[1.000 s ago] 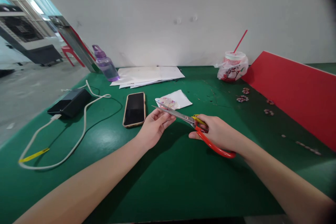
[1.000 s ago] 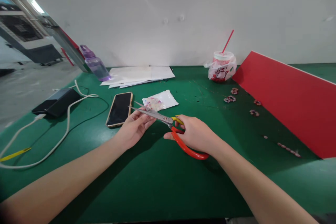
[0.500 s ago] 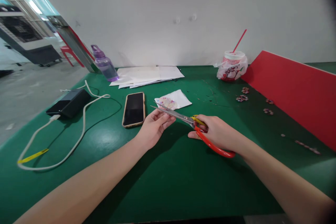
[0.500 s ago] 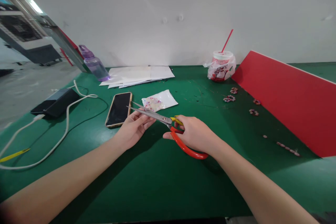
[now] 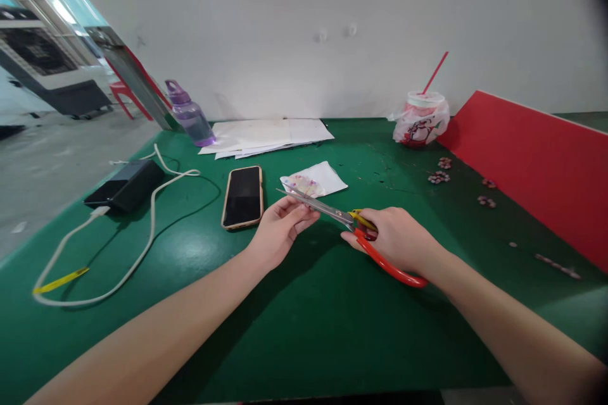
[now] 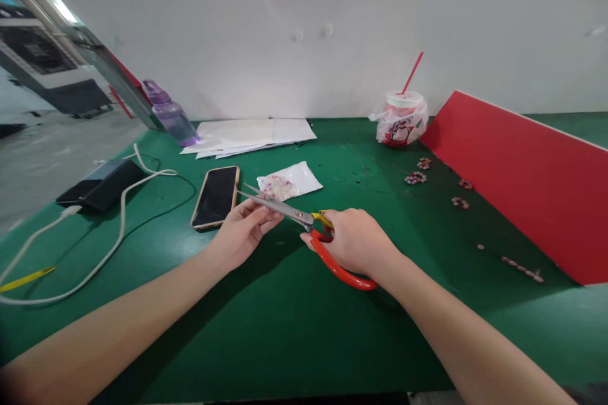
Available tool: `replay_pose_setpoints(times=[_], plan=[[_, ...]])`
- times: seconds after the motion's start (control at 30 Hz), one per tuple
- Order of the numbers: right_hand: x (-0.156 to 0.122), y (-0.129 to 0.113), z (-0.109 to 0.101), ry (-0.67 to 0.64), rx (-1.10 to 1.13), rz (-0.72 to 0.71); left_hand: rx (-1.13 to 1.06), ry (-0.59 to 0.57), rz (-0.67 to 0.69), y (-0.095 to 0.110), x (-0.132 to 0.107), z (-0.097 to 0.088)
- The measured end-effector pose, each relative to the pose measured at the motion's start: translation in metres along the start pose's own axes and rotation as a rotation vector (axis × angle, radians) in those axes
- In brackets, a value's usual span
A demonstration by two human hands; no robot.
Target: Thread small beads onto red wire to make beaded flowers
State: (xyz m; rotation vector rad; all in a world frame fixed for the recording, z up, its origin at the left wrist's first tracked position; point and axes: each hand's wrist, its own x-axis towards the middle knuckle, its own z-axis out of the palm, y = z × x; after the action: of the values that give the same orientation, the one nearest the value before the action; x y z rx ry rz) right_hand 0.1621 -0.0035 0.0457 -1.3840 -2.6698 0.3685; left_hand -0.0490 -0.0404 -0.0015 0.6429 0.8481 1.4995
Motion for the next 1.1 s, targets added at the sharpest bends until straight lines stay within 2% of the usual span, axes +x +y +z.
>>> replay_pose_setpoints(times=[0.1,0.27,0.47,0.77,1.1], plan=[[0.000,0.002,0.002,0.006,-0.043,0.003,0.006,0.008,-0.007,0.001,0.000,0.001],[0.003,0.006,0.004,0.087,-0.091,0.073,-0.018,-0.006,-0.024,0.002,0.000,0.001],[0.006,0.008,0.001,0.063,-0.055,0.127,-0.052,0.029,-0.030,0.002,0.001,0.001],[0.010,0.014,0.010,0.188,-0.108,0.149,-0.036,0.031,-0.029,0.003,0.000,0.001],[0.013,0.024,0.007,0.172,-0.163,0.273,-0.017,-0.008,-0.005,0.002,0.000,0.000]])
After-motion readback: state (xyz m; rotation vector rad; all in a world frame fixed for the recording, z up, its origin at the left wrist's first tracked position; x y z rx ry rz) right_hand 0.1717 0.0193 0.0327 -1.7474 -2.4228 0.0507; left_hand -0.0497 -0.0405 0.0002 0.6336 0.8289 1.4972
